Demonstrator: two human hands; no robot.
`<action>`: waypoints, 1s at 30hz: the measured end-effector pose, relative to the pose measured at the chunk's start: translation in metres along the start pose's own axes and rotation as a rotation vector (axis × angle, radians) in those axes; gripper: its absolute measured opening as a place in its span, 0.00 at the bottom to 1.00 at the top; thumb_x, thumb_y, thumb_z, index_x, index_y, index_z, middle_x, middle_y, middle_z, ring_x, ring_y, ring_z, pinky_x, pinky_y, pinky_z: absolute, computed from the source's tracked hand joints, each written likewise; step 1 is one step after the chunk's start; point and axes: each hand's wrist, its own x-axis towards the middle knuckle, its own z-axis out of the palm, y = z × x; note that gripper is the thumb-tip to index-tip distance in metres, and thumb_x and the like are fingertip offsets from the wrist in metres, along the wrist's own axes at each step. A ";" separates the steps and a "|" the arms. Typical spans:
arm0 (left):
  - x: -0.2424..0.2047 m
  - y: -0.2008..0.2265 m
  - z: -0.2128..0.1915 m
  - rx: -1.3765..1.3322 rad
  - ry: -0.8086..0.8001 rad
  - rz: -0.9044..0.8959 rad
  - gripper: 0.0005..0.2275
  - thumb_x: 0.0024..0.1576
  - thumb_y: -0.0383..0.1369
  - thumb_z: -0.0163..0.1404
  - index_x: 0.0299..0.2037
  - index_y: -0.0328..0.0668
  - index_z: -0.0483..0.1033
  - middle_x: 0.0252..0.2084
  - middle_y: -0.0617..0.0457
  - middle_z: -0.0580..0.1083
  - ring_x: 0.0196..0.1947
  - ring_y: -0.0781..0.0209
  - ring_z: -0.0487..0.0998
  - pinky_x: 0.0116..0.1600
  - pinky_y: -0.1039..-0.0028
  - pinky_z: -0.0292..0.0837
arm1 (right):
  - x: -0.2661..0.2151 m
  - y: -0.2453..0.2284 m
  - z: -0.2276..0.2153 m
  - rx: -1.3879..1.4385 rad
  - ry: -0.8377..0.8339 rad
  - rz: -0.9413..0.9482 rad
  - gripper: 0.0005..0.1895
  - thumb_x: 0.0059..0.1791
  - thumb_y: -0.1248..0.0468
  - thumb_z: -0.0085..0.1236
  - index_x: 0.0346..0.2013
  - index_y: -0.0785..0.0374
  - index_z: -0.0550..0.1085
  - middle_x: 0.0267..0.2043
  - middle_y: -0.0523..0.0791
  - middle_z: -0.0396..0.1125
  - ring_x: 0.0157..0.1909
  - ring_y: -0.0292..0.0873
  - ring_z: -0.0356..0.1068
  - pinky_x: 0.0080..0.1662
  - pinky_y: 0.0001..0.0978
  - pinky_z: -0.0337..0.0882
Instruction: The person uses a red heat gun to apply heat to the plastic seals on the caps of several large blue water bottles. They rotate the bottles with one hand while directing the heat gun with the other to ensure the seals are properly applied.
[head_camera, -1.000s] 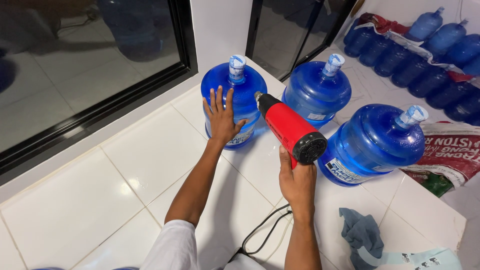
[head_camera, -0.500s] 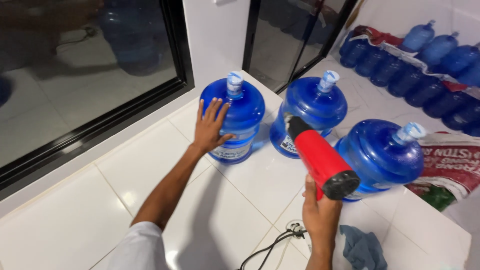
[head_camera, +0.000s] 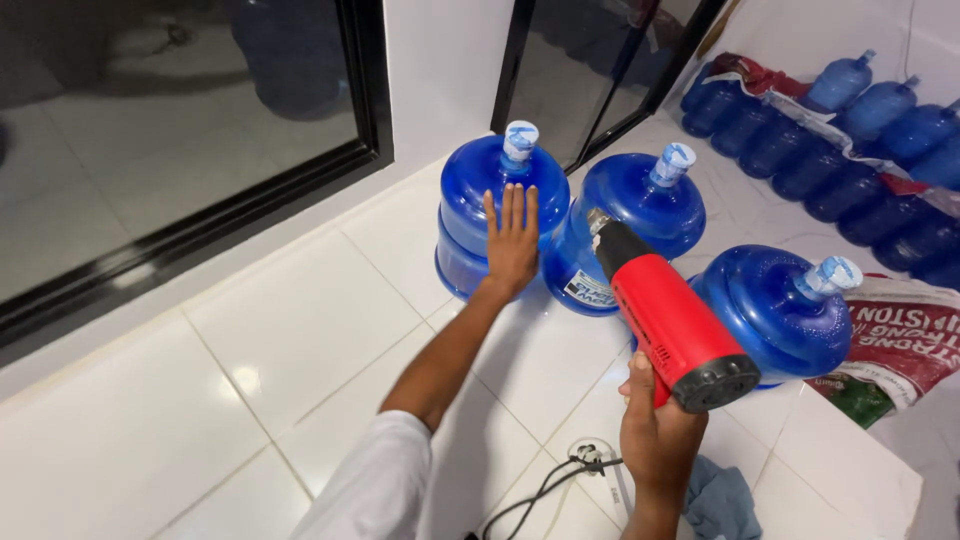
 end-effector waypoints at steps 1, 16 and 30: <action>-0.002 -0.013 -0.002 -0.066 -0.053 0.097 0.46 0.47 0.30 0.58 0.77 0.37 0.43 0.77 0.36 0.50 0.79 0.40 0.43 0.78 0.40 0.28 | -0.001 -0.004 -0.001 0.006 0.005 0.003 0.17 0.55 0.57 0.50 0.50 0.66 0.73 0.34 0.47 0.71 0.30 0.44 0.72 0.40 0.39 0.73; -0.006 -0.070 -0.038 -0.246 -0.186 -0.007 0.57 0.43 0.42 0.73 0.77 0.35 0.41 0.77 0.28 0.43 0.79 0.33 0.43 0.80 0.53 0.39 | -0.003 -0.028 0.023 -0.049 -0.089 -0.060 0.20 0.55 0.49 0.51 0.42 0.66 0.74 0.29 0.51 0.73 0.34 0.52 0.76 0.43 0.48 0.71; -0.206 -0.056 0.005 -0.555 -0.372 -0.411 0.10 0.57 0.33 0.42 0.39 0.50 0.79 0.39 0.46 0.82 0.41 0.36 0.81 0.41 0.48 0.73 | -0.031 0.021 0.027 0.201 -0.104 0.063 0.15 0.58 0.51 0.48 0.39 0.57 0.76 0.30 0.39 0.69 0.28 0.37 0.66 0.38 0.30 0.69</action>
